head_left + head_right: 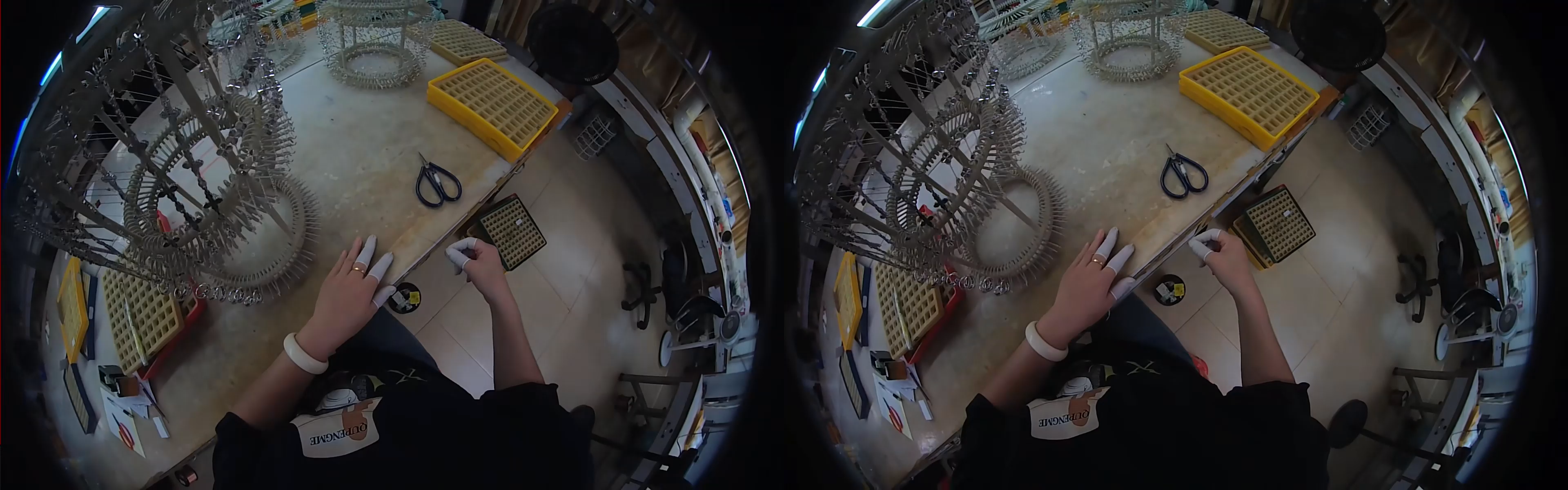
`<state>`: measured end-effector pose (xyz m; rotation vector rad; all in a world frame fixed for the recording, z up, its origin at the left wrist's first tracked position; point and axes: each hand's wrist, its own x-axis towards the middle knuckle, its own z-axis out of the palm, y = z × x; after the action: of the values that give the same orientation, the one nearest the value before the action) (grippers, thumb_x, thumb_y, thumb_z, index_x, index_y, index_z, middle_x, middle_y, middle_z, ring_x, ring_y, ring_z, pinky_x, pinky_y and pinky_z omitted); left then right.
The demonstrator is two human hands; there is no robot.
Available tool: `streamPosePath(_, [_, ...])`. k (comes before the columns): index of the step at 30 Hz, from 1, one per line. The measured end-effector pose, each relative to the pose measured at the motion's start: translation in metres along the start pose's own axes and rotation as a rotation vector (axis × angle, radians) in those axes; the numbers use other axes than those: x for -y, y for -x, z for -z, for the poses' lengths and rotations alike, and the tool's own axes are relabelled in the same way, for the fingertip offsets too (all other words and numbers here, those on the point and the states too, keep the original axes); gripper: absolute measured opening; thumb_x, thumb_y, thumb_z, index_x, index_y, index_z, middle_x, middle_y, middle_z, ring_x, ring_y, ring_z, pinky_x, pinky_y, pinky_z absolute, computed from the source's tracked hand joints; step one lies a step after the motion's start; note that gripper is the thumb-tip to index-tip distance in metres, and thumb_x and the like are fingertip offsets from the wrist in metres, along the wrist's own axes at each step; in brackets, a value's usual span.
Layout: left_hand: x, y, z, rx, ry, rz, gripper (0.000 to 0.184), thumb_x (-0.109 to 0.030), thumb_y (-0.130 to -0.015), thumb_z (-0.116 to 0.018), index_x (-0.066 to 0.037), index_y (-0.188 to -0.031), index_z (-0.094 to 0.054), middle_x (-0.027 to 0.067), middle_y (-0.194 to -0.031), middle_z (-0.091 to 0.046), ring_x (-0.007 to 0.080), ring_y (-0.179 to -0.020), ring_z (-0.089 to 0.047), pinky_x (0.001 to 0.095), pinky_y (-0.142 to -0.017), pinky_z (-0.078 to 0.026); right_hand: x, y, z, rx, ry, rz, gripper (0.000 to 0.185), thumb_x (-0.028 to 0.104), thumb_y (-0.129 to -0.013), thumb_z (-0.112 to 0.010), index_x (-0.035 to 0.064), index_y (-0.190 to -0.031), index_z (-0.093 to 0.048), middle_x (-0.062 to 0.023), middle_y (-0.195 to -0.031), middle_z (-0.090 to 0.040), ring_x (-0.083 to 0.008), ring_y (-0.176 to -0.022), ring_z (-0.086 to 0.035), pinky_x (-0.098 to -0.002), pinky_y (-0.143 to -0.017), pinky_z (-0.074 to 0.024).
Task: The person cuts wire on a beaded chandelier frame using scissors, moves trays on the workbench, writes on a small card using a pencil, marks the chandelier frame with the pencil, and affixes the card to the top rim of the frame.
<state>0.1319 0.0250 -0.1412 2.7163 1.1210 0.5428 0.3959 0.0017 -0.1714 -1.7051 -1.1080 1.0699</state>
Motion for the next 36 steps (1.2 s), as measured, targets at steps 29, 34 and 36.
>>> streamPosePath(29, [0.178,0.275,0.163,-0.627,-0.382,1.137,0.047,-0.028,-0.082,-0.068,-0.003,-0.121,-0.057,0.0169,-0.095,-0.062,0.032,-0.086,-0.061,0.0422,-0.077,-0.048,0.115,0.038,-0.161,0.24,0.208,0.828,0.015,0.013,-0.079,-0.072,0.0017,-0.084,-0.065,-0.0136,-0.086,-0.065,-0.0301,-0.08,-0.062,-0.037,-0.073,-0.0489])
streamPosePath(34, [0.198,0.276,0.159,-0.697,-0.279,1.117,0.038,-0.024,-0.08,-0.067,-0.004,-0.112,-0.062,0.0147,-0.088,-0.062,0.0321,-0.08,-0.061,0.041,-0.072,-0.049,0.15,0.099,-0.247,0.753,0.261,1.164,0.019,0.011,-0.077,-0.072,0.0035,-0.093,-0.065,-0.0129,-0.097,-0.065,-0.0315,-0.086,-0.062,-0.0394,-0.077,-0.0501])
streamPosePath(36, [0.174,0.282,0.176,-0.806,-0.249,1.109,0.035,-0.018,-0.078,-0.067,-0.005,-0.11,-0.064,0.0124,-0.083,-0.061,0.0288,-0.074,-0.06,0.0387,-0.067,-0.049,0.159,0.1,-0.285,0.719,0.27,1.21,0.024,0.013,-0.077,-0.072,0.0039,-0.099,-0.064,-0.0139,-0.105,-0.063,-0.0315,-0.094,-0.06,-0.0408,-0.082,-0.0484])
